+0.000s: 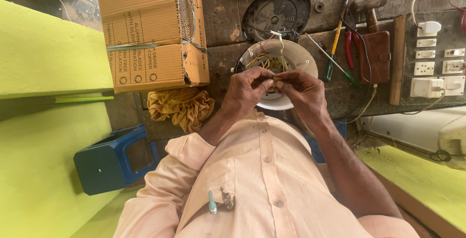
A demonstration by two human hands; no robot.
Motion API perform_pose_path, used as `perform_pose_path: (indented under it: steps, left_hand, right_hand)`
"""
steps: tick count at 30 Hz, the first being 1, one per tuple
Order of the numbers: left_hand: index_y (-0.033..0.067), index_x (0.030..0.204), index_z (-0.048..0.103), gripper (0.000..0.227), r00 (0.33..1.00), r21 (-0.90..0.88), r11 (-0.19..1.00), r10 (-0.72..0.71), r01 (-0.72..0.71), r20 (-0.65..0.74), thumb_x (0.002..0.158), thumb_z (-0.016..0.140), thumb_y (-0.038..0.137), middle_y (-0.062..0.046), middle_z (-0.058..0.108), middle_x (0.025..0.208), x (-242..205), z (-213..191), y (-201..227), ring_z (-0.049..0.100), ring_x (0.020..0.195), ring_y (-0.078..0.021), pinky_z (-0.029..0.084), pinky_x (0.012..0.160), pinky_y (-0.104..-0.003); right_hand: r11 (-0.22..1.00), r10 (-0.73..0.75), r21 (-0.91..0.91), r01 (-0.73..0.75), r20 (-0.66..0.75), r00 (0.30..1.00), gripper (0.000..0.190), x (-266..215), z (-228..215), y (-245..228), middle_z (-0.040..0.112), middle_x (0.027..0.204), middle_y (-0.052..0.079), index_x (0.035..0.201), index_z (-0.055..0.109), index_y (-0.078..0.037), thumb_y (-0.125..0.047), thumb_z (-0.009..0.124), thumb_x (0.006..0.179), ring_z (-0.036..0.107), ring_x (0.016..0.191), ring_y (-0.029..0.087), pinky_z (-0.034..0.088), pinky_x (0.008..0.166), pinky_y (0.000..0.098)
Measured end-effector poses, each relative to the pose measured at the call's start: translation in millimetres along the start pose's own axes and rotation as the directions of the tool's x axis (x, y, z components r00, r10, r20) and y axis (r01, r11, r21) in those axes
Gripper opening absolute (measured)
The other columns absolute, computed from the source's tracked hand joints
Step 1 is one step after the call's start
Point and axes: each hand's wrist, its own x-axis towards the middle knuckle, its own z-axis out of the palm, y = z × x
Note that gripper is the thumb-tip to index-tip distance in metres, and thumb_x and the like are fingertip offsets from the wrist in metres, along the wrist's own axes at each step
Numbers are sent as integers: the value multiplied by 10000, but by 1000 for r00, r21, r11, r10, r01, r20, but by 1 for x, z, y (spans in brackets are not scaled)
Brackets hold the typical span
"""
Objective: The person cuts a strip of material with scissors, strips the ends of wires inside an electrical housing, and uses a screwdriver to secure wire connections.
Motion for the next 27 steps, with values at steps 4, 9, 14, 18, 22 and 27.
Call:
perform_pose_path:
  steps: [4,9,14,18,22,27]
  left_hand:
    - [45,1172,672,162,999,32,999,-28,27,30,1017,640,80,-109,774,1010,-1,1,9,775,895,-174,656,764,-303]
    - [61,1179,615,135,998,214,976,-49,42,28,1047,613,92,-140,725,883,2,8,18,760,795,-239,608,686,-367]
    - [65,1203,567,154,991,279,951,132,-132,18,1055,603,85,-161,695,1001,7,7,25,736,896,-336,606,731,-401]
    - [68,1205,573,142,992,259,959,126,-116,-21,1066,604,72,-152,697,1001,15,8,31,744,895,-316,610,743,-392]
    - [68,1208,576,163,994,239,966,110,-102,-19,1052,618,66,-134,714,1022,22,7,39,761,906,-275,627,762,-364]
    - [66,1178,590,129,996,204,976,82,-76,-18,1055,617,42,-111,719,998,29,9,47,768,901,-218,626,751,-336]
  right_hand:
    - [1000,-11,24,11,-19,1000,180,-2,2,-3,760,1034,79,1131,702,-23,-42,709,952,742,969,132,646,912,289]
    - [997,-67,43,68,-16,998,161,-1,1,-6,761,1030,85,1132,696,-9,-38,703,974,737,961,125,647,896,285]
    - [986,-149,-70,149,3,989,136,5,-5,-16,778,1015,85,1124,685,6,-40,702,998,749,949,118,645,872,275]
    - [972,-225,-65,228,41,973,134,13,-11,-23,773,1020,96,1136,673,9,-28,700,1010,741,952,122,642,855,275]
    - [956,-274,-89,281,75,959,106,18,-17,-31,774,1018,83,1114,650,9,-24,690,1022,757,964,120,652,846,268]
    - [948,-307,-67,312,75,949,92,21,-20,-34,747,966,72,1090,642,12,-25,699,1028,743,918,115,649,798,262]
